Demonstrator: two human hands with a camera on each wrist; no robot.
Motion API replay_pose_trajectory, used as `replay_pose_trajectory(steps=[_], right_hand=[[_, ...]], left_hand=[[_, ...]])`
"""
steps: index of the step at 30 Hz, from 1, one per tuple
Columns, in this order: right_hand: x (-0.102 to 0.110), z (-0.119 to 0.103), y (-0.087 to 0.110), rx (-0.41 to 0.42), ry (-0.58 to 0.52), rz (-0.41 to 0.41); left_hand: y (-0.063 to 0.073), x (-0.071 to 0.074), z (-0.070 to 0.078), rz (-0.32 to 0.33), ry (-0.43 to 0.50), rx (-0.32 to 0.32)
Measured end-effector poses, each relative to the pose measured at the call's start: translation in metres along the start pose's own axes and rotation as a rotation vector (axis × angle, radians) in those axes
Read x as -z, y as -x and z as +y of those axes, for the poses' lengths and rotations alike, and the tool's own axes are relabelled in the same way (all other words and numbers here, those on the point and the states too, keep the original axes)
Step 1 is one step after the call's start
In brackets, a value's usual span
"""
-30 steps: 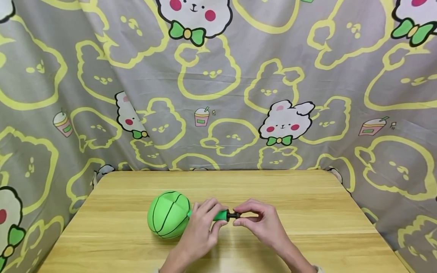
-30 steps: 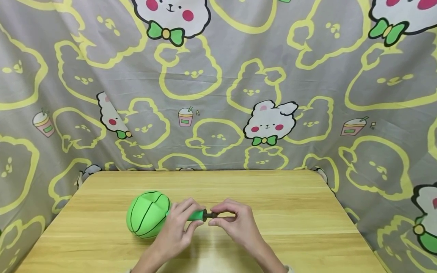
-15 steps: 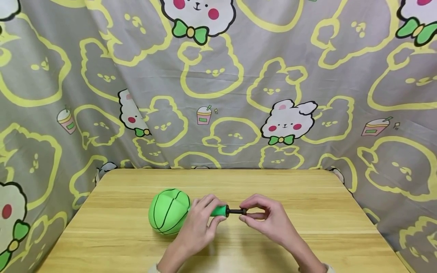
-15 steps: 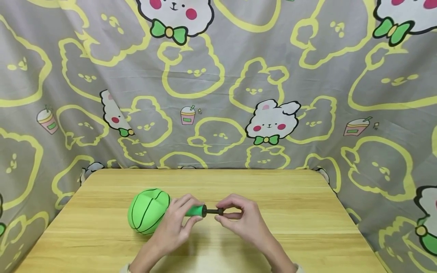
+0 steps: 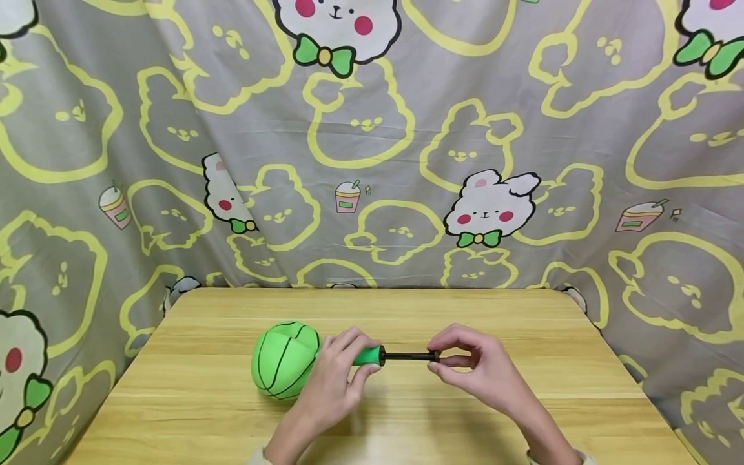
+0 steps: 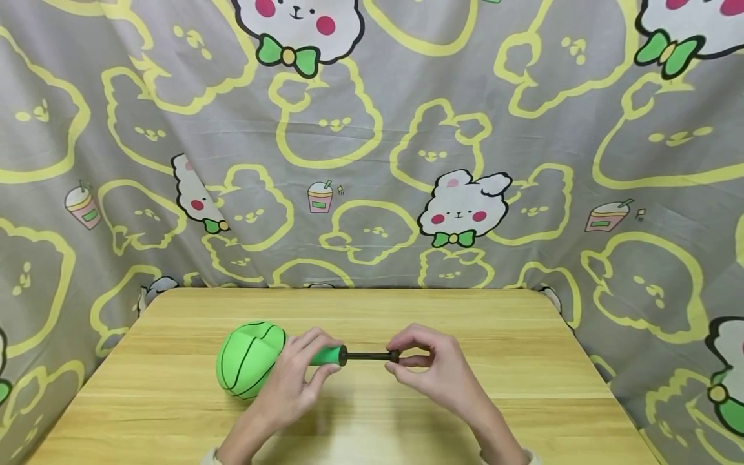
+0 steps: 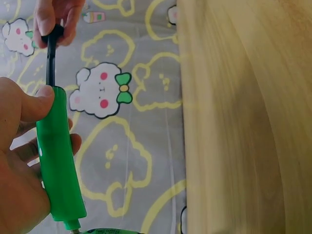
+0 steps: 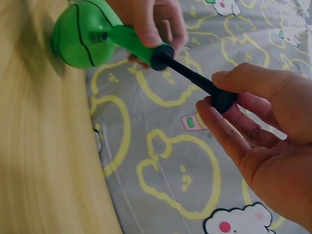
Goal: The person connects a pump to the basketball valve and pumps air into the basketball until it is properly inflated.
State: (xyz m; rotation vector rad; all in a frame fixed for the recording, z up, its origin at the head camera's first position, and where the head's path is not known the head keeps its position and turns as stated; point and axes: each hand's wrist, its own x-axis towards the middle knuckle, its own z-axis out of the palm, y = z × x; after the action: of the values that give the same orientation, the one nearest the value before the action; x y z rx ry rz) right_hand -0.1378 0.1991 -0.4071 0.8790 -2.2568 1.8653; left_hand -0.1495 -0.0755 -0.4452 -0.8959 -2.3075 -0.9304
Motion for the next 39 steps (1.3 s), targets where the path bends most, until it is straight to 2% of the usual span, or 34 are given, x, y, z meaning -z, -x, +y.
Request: replay_pose_trajectory(steps=[11, 22, 32, 39], right_hand=[[0.023, -0.01, 0.005, -0.025, 0.017, -0.016], [0.029, -0.008, 0.003, -0.001, -0.014, -0.031], [0.015, -0.002, 0.002, 0.034, -0.046, 0.016], [-0.002, 0.002, 0.001, 0.019, -0.05, 0.036]], left_hand=[[0.001, 0.005, -0.003, 0.015, -0.002, 0.007], [-0.002, 0.003, 0.0, 0.04, 0.015, -0.011], [-0.002, 0.001, 0.004, 0.025, 0.015, 0.002], [-0.002, -0.002, 0.006, 0.02, 0.011, -0.016]])
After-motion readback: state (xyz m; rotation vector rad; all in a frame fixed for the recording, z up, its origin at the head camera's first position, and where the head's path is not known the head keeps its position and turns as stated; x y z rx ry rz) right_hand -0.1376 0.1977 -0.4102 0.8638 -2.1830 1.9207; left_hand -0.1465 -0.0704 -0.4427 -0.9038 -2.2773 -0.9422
